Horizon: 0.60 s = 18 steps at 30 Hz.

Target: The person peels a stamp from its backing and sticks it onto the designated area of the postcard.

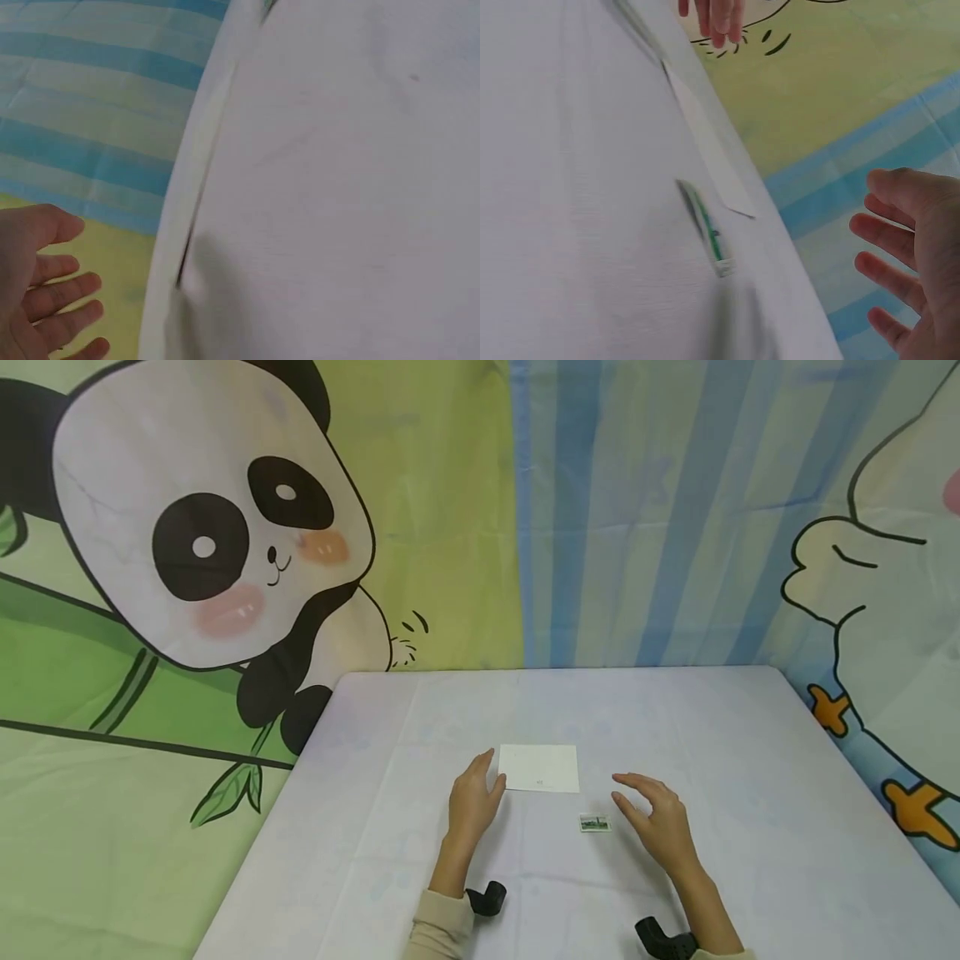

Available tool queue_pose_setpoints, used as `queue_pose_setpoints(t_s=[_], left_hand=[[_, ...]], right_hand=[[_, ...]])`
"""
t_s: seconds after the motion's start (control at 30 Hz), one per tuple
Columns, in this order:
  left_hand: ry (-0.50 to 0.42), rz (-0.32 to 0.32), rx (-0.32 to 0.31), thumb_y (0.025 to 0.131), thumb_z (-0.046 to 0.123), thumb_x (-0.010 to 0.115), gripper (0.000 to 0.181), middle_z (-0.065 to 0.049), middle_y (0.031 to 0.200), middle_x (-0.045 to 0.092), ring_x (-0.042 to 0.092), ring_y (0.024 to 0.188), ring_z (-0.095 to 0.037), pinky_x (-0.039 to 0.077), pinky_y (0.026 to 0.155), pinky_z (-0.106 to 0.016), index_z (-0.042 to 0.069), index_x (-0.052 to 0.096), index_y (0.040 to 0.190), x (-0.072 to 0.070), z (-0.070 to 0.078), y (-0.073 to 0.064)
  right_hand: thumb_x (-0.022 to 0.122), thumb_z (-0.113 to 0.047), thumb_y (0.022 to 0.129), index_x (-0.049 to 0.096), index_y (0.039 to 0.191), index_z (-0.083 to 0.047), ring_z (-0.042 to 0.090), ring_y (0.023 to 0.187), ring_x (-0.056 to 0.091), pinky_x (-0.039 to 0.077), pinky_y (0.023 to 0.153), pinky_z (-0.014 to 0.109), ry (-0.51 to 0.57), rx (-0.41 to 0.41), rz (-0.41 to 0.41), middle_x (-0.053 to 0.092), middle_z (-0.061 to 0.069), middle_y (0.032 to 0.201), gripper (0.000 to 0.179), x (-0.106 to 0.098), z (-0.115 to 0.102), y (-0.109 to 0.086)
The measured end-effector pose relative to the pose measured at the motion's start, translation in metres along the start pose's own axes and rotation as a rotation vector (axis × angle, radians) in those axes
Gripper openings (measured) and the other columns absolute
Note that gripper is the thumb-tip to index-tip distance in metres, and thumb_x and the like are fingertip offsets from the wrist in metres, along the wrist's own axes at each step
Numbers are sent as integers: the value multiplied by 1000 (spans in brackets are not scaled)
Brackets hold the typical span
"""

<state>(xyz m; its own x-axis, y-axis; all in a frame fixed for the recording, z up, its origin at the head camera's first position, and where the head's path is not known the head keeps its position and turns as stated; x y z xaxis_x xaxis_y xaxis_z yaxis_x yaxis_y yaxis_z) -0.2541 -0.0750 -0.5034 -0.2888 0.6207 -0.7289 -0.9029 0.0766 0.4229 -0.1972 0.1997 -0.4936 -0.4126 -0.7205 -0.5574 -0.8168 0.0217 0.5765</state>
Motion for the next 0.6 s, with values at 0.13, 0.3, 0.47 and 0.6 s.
queue_pose_setpoints(t_s=[0.13, 0.3, 0.47, 0.6], left_hand=[[-2, -50, 34, 85, 20, 67, 54, -19, 129, 51, 46, 121, -32, 42, 93, -45, 0, 47, 131, 19, -10, -7], [9, -100, 46, 87, 24, 64, 57, -14, 135, 47, 37, 128, -30, 33, 99, -47, 1, 43, 135, 36, -19, -14], [90, -121, 59, 89, 27, 61, 56, -14, 138, 44, 34, 130, -32, 26, 103, -48, 0, 43, 135, 46, -22, -21], [138, -116, 69, 89, 29, 60, 54, -13, 139, 42, 34, 131, -30, 24, 105, -46, 1, 46, 133, 49, -22, -23]], right_hand=[[77, -12, 73, 67, 108, -10, 33, 106, 55, 41, 86, 53, 41, 54, -70, 64, 11, 110, 36, 19, 9, -20], [79, -17, 72, 66, 112, -11, 38, 111, 50, 35, 89, 60, 65, 140, -160, 61, 14, 116, 43, 38, 19, -38], [80, -20, 70, 65, 112, -11, 39, 113, 47, 28, 92, 61, 57, 157, -176, 59, 16, 118, 46, 44, 25, -44], [81, -20, 68, 66, 112, -11, 35, 113, 47, 26, 94, 57, 42, 116, -169, 59, 16, 118, 47, 44, 27, -45]])
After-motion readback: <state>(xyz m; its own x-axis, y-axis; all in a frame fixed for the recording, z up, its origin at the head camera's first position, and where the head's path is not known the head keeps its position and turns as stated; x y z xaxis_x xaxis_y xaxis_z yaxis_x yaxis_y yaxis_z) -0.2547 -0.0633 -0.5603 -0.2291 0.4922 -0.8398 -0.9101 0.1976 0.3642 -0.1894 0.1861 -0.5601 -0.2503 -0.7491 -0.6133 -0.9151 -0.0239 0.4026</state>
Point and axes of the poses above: each hand's wrist, its own y-axis towards the middle knuckle, its own x-axis out of the palm, z = x × y, the point moved 4 cm from there along y, towards the middle knuckle
